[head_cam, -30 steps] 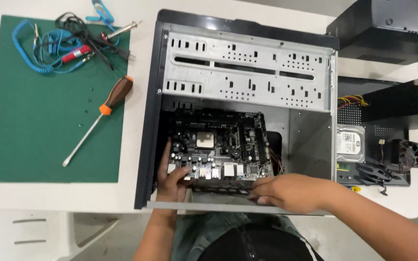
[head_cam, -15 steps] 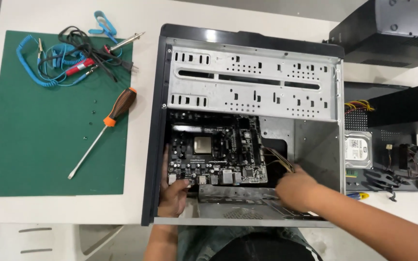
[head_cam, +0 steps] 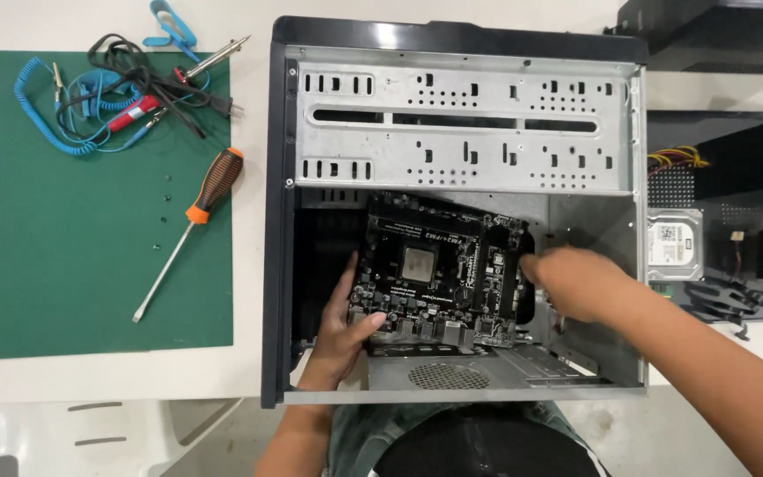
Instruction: Cleaning a motherboard with a brush and then installing it into a computer case using a screwdriver.
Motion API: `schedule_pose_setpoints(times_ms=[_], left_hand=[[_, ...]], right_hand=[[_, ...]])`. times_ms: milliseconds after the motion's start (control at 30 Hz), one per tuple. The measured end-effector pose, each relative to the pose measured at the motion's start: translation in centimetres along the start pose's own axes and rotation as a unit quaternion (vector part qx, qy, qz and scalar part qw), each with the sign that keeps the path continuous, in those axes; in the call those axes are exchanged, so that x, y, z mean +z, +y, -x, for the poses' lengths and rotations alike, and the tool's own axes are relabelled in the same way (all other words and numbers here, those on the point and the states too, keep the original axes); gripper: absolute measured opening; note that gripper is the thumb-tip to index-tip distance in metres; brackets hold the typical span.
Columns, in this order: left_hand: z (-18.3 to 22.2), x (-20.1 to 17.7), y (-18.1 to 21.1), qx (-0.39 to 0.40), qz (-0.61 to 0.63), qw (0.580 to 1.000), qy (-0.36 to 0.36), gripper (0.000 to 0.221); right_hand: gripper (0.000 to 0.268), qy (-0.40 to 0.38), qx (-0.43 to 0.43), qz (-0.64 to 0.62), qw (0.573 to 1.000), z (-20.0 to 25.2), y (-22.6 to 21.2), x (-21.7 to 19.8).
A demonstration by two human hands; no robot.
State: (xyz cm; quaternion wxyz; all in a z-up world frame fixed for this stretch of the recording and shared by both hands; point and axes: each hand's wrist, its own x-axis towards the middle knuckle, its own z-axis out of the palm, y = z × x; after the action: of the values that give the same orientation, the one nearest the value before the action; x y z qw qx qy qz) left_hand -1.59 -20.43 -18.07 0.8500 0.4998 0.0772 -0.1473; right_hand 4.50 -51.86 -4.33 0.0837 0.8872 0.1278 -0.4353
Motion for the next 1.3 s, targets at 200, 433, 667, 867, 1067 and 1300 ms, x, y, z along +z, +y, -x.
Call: schedule_pose_setpoints(times_ms=[200,433,667,867,1067,1300], left_hand=[[0.2,0.9,2.9,-0.144,-0.225,0.964,0.011,0.083],[0.6,0.5,3.3,-0.190,-0.270,0.944,0.007,0.091],[0.3,-0.2,4.0,-0.174,-0.386,0.906,0.013,0.083],[0.4,-0.8,2.9,-0.161,-0.373,0.913,0.023,0.083],[0.5,-0.6,2.7,-0.163,-0.336,0.927,0.005,0.081],[0.8,-1.0,1.2,-0.145,-0.302,0.942,0.000,0.068]], right_hand=[[0.028,0.130,0.041,0.032,0.990,-4.2,-1.2,0.0],[0.058,0.064,0.084,-0.018,0.994,-7.5,-1.4,-0.2],[0.058,0.063,0.079,-0.047,0.994,-9.0,-0.9,-0.5],[0.055,0.023,0.084,-0.061,0.994,-8.4,-0.7,-1.6],[0.054,-0.010,0.114,-0.169,0.979,-3.9,-3.4,-7.6],[0.069,-0.077,0.145,-0.117,0.979,-7.2,-0.5,-5.2]])
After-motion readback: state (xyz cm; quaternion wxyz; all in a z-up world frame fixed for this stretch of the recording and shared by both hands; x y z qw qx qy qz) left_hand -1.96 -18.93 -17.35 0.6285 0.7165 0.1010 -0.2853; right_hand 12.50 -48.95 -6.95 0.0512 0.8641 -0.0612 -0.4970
